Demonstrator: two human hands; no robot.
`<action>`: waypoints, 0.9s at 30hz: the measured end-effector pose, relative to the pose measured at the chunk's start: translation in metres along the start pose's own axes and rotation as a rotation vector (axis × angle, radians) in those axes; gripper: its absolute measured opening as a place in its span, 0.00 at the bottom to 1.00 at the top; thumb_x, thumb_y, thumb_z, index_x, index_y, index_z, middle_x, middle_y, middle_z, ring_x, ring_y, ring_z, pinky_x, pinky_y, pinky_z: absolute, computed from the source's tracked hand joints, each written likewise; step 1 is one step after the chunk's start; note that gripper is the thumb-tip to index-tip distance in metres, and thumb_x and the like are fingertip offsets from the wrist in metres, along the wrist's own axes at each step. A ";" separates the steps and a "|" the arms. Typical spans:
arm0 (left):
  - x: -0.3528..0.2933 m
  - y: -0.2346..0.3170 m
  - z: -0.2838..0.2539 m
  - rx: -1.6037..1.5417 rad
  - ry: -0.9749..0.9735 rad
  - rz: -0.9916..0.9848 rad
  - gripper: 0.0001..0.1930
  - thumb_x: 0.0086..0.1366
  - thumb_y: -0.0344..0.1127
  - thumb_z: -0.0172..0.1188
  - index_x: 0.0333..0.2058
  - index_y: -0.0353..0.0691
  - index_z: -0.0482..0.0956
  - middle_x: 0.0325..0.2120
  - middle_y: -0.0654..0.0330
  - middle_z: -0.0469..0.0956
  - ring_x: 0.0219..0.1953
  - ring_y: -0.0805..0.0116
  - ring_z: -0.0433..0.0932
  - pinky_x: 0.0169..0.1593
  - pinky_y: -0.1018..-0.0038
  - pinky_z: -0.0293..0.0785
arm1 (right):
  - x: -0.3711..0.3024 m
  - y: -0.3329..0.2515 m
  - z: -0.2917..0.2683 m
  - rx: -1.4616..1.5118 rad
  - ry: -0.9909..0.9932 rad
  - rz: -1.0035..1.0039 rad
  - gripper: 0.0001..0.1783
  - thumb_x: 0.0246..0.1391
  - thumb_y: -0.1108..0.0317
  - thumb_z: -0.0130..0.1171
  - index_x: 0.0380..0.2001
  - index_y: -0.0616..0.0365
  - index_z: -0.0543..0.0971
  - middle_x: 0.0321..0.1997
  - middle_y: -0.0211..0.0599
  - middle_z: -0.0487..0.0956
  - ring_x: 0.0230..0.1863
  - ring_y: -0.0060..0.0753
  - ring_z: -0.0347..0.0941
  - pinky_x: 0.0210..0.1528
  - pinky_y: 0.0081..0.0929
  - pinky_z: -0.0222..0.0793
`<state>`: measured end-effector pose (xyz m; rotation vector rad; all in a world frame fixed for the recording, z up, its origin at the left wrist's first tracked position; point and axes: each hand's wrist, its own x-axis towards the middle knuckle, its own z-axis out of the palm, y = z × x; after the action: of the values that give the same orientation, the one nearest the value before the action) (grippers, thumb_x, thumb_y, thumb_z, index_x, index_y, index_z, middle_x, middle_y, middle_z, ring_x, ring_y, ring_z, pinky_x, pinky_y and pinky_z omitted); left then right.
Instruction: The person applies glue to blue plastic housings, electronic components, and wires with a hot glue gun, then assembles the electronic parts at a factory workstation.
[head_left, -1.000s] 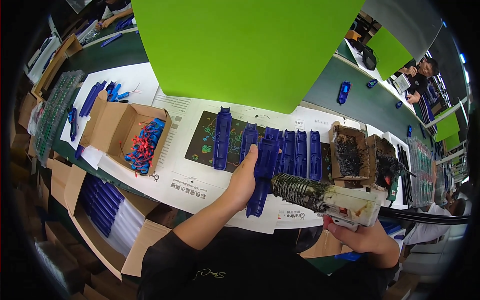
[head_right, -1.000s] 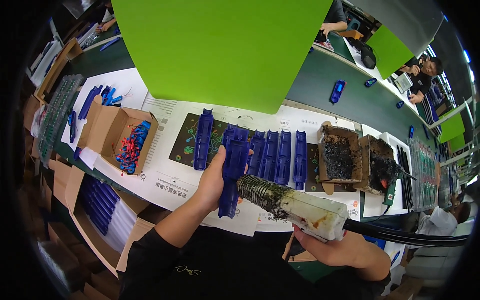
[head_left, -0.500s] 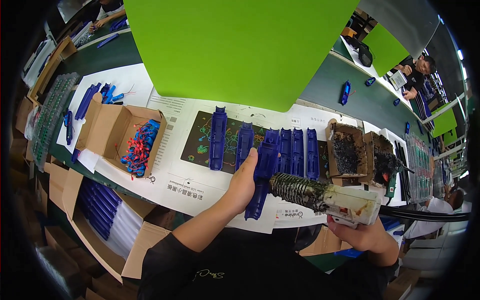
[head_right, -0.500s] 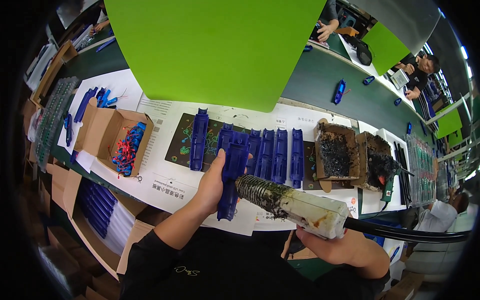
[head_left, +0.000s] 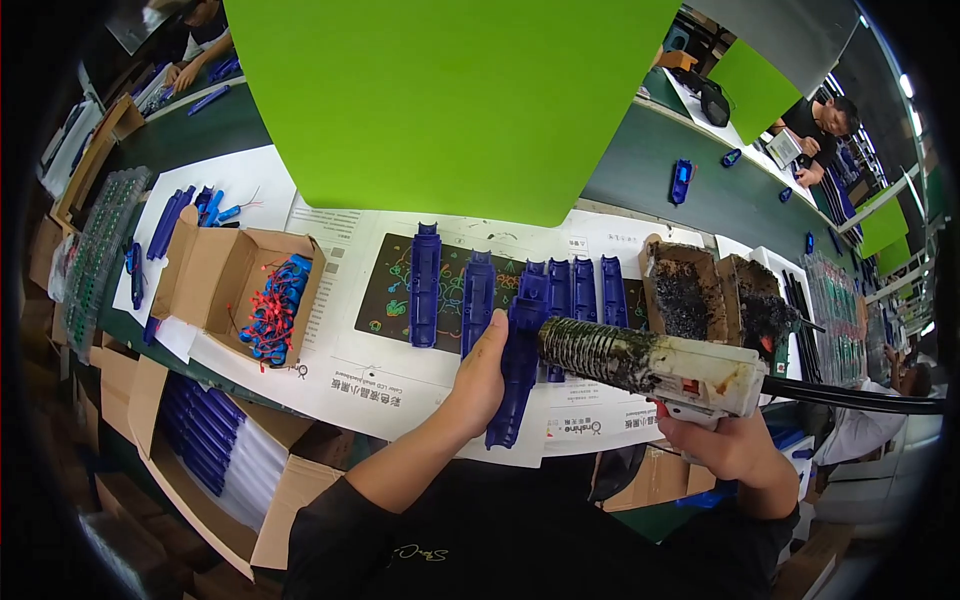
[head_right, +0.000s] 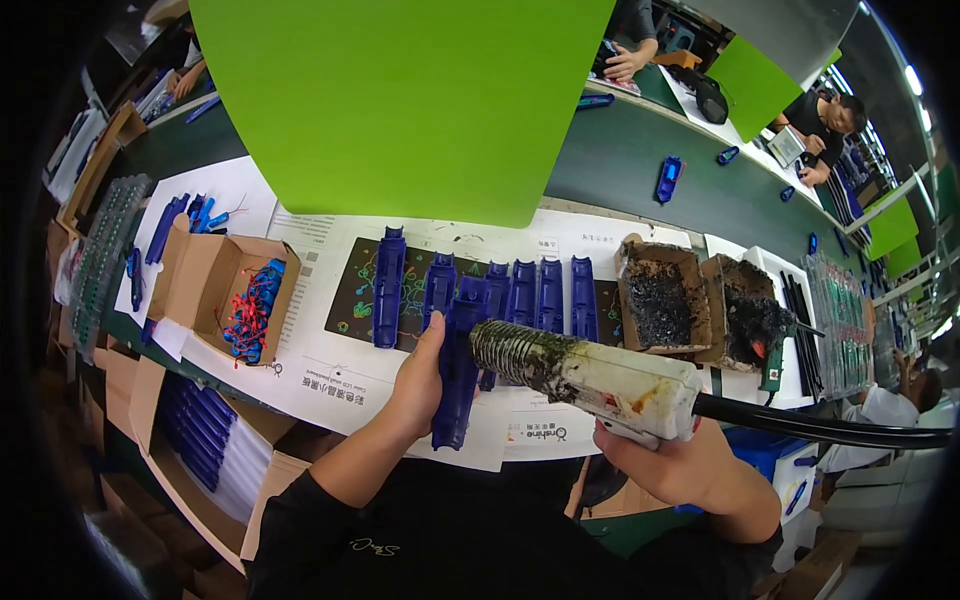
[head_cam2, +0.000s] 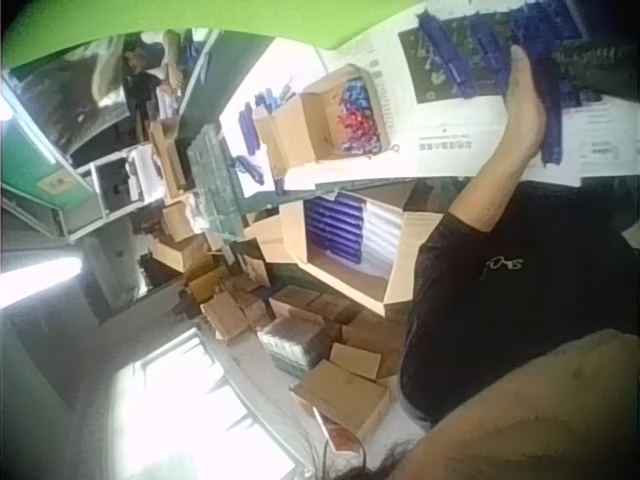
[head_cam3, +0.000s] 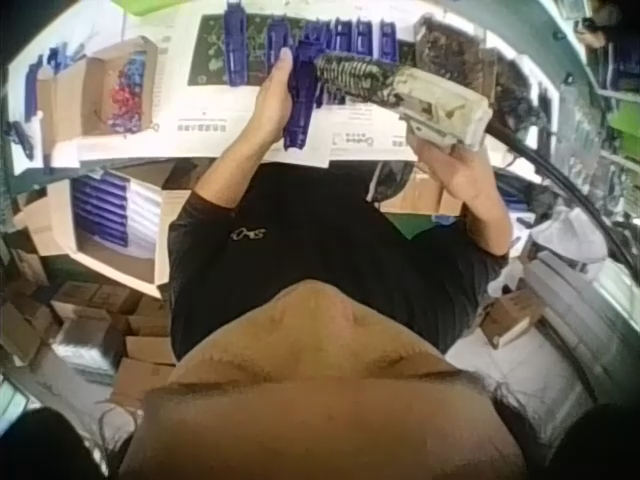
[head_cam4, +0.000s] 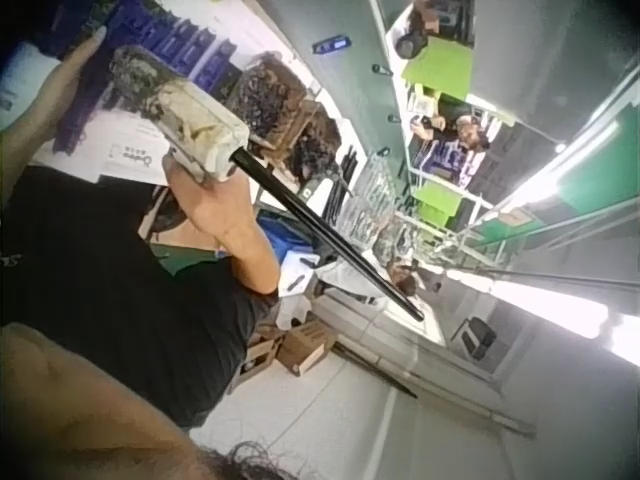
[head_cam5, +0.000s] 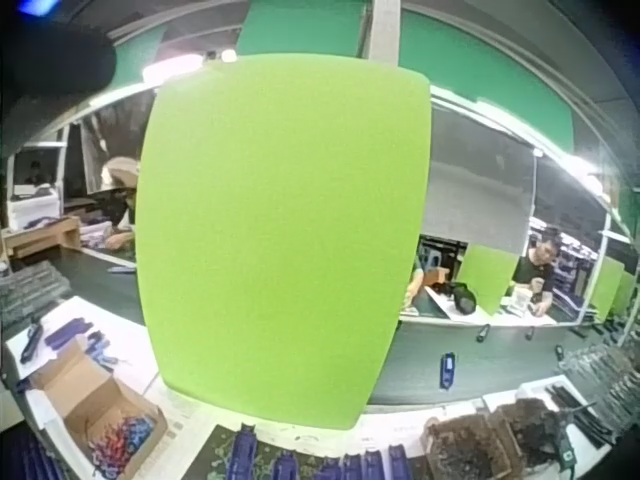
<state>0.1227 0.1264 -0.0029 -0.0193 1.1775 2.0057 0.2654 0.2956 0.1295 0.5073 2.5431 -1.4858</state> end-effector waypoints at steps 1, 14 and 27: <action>0.000 -0.001 0.001 0.011 0.030 -0.010 0.30 0.63 0.63 0.37 0.41 0.42 0.74 0.24 0.62 0.74 0.21 0.75 0.71 0.26 0.78 0.70 | 0.001 -0.001 -0.001 0.001 0.007 0.000 0.16 0.44 0.73 0.60 0.40 0.60 0.75 0.37 0.39 0.76 0.37 0.33 0.73 0.38 0.26 0.69; 0.010 -0.020 -0.016 0.164 0.080 0.112 0.29 0.64 0.62 0.37 0.37 0.40 0.72 0.20 0.60 0.72 0.15 0.71 0.70 0.19 0.77 0.67 | 0.006 -0.005 0.004 0.077 0.008 -0.037 0.16 0.44 0.74 0.56 0.41 0.63 0.75 0.38 0.42 0.78 0.39 0.37 0.74 0.43 0.27 0.69; -0.038 0.077 -0.053 -0.327 0.112 0.661 0.26 0.67 0.57 0.35 0.46 0.39 0.65 0.19 0.64 0.65 0.17 0.75 0.63 0.16 0.80 0.59 | -0.016 0.075 -0.055 0.583 0.637 -0.176 0.23 0.42 0.67 0.53 0.42 0.71 0.68 0.34 0.56 0.77 0.12 0.30 0.70 0.15 0.22 0.70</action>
<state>0.0813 0.0445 0.0375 0.1079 0.9850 2.7968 0.3097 0.3736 0.1001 0.9886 2.5770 -2.4851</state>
